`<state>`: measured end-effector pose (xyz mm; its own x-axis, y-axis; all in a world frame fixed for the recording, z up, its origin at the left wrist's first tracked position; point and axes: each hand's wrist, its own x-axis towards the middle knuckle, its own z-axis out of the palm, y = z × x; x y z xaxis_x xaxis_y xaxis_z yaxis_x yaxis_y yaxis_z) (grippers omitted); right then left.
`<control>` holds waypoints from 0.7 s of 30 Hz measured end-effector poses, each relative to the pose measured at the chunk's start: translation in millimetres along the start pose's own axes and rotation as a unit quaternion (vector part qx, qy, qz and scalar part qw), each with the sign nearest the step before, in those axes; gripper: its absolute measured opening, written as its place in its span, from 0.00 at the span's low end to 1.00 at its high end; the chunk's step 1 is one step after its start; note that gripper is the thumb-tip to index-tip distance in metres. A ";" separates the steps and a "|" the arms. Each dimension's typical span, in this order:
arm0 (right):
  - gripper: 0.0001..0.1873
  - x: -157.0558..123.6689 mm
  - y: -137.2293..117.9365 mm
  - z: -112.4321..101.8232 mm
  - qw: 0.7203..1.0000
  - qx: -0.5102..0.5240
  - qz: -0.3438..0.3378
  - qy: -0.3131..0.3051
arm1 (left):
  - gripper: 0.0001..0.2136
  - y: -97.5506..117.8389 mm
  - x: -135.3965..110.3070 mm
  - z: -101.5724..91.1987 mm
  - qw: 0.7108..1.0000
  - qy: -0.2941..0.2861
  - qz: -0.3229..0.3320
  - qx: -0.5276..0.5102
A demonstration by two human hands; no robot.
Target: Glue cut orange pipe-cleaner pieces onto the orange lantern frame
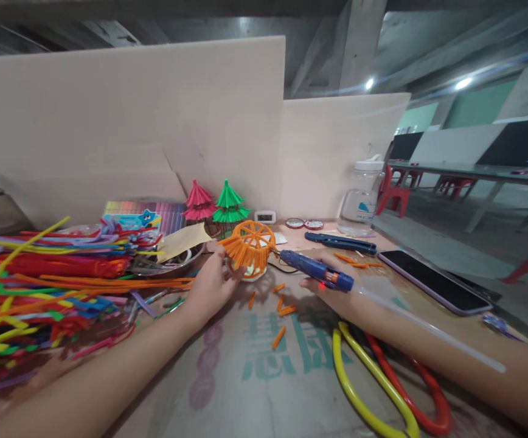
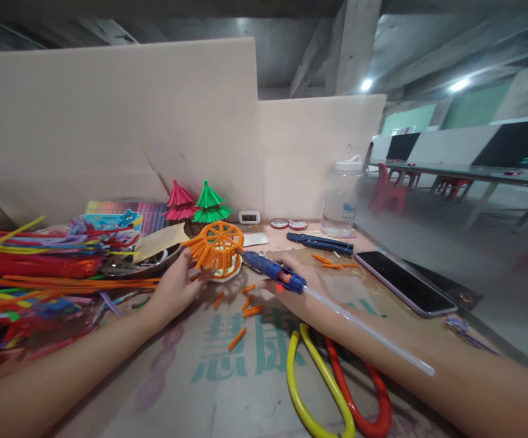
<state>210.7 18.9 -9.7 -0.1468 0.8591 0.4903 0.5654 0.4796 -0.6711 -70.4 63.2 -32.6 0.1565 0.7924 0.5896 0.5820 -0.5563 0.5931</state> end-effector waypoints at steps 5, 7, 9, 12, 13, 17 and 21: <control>0.10 2.0 5.7 2.6 0.999 0.001 -0.027 0.017 | 0.17 -1.1 0.8 -1.0 0.999 -0.009 -0.002 0.032; 0.11 2.7 9.9 4.7 0.999 -0.005 -0.031 0.018 | 0.16 -1.2 0.9 -1.3 0.999 -0.009 -0.002 0.034; 0.10 3.0 12.3 5.8 1.000 -0.011 -0.021 0.015 | 0.17 -1.0 0.7 -1.3 0.999 -0.007 -0.004 0.033; 0.11 2.8 12.0 5.5 1.000 -0.017 -0.005 0.018 | 0.17 -0.1 0.4 -1.2 0.999 -0.005 -0.009 0.030; 0.11 2.7 10.9 5.0 1.000 -0.016 -0.005 0.015 | 0.17 0.3 0.3 -1.1 1.000 -0.005 -0.009 0.029; 0.10 1.9 4.6 2.7 1.000 -0.006 -0.022 0.011 | 0.18 2.0 0.8 -1.2 1.000 -0.008 -0.013 0.026; 0.11 1.3 -1.4 0.8 1.000 -0.005 0.003 0.002 | 0.20 1.7 1.5 -0.8 0.999 -0.015 -0.029 0.020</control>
<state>209.1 19.5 -8.6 -0.1394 0.8611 0.4889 0.5739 0.4726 -0.6688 -69.8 63.3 -30.2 0.1438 0.8308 0.5377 0.6220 -0.4985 0.6038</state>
